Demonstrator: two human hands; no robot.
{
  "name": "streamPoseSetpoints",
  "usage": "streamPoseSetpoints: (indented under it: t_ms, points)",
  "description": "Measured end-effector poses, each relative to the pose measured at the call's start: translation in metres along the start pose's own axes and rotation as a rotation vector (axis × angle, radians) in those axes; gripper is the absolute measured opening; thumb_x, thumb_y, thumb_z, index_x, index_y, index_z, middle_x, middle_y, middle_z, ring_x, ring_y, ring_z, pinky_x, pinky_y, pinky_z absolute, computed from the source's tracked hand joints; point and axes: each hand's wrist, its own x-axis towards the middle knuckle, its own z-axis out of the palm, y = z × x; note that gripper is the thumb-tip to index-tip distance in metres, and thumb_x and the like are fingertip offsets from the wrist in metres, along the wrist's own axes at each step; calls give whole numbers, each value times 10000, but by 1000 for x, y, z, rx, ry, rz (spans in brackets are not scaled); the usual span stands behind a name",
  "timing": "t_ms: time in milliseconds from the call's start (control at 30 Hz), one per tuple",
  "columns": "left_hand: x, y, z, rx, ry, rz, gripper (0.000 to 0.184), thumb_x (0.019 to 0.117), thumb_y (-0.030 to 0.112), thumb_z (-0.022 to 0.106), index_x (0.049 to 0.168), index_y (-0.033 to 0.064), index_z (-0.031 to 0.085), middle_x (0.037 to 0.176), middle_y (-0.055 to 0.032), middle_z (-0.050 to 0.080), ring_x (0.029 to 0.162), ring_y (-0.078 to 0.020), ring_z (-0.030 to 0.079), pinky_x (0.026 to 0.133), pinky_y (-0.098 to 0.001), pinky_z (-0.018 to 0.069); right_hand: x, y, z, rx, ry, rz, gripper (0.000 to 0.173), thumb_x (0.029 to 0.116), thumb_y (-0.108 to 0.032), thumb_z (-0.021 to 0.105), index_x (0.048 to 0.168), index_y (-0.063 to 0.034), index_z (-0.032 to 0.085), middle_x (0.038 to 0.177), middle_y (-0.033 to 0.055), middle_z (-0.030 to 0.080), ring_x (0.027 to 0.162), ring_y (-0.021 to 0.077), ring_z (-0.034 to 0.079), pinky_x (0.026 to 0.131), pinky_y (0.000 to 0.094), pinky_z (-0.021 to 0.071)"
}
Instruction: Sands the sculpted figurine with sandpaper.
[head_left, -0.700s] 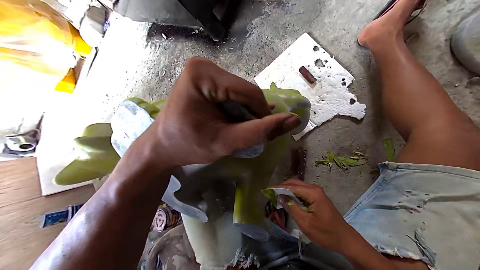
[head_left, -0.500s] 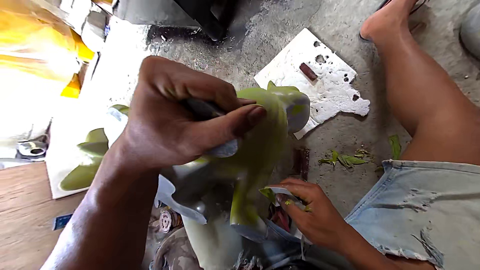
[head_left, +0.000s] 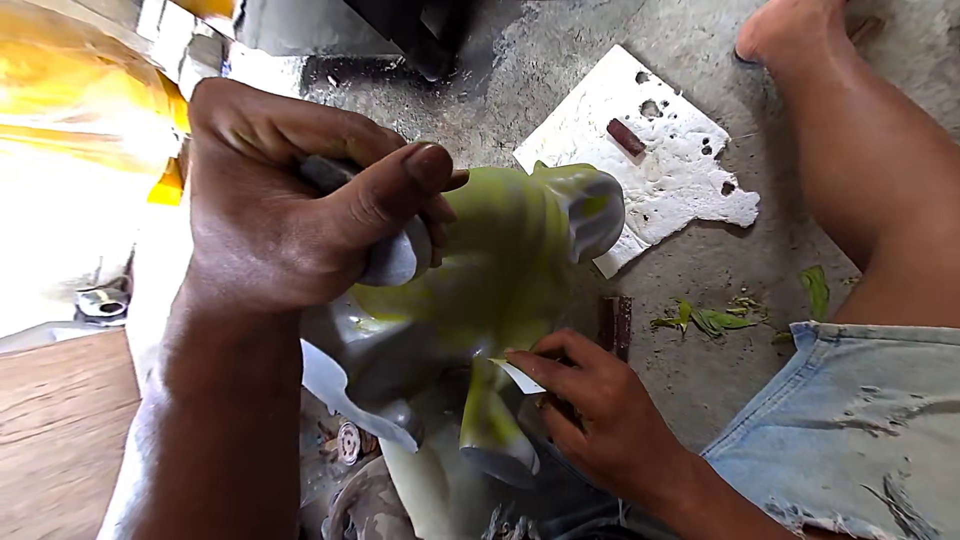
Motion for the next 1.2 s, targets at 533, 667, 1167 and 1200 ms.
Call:
streamPoseSetpoints:
  t_ms: [533, 667, 1167, 1200]
  points:
    - [9, 23, 31, -19, -24, 25, 258, 979, 196, 689, 738, 107, 660, 670, 14, 685, 566, -100, 674, 500, -274, 598, -6, 4, -20, -540, -352, -299, 346, 997, -108, 557, 1312, -173, 686, 966, 51, 648, 812, 201, 656, 600, 323, 560]
    - [8, 22, 30, -37, -27, 26, 253, 980, 193, 693, 751, 87, 676, 671, 3, 686, 567, -101, 672, 496, -272, 594, -11, 26, -38, -528, -333, -335, 325, 983, -172, 601, 1290, -220, 695, 1070, 42, 680, 936, 200, 684, 680, 338, 596]
    - [7, 30, 43, -65, -54, 41, 258, 963, 174, 724, 727, 81, 681, 659, -2, 678, 576, -78, 660, 498, -243, 564, -1, -5, -4, -412, -354, -117, 352, 979, -162, 582, 1268, -301, 726, 1125, 31, 639, 946, 163, 663, 714, 326, 599]
    - [7, 31, 44, -69, -54, 43, 265, 963, 175, 724, 719, 82, 675, 656, -3, 674, 570, -75, 651, 490, -238, 549, -2, -9, -5, -389, -381, -109, 366, 976, -154, 577, 1277, -302, 722, 1112, 39, 643, 946, 172, 666, 723, 335, 601]
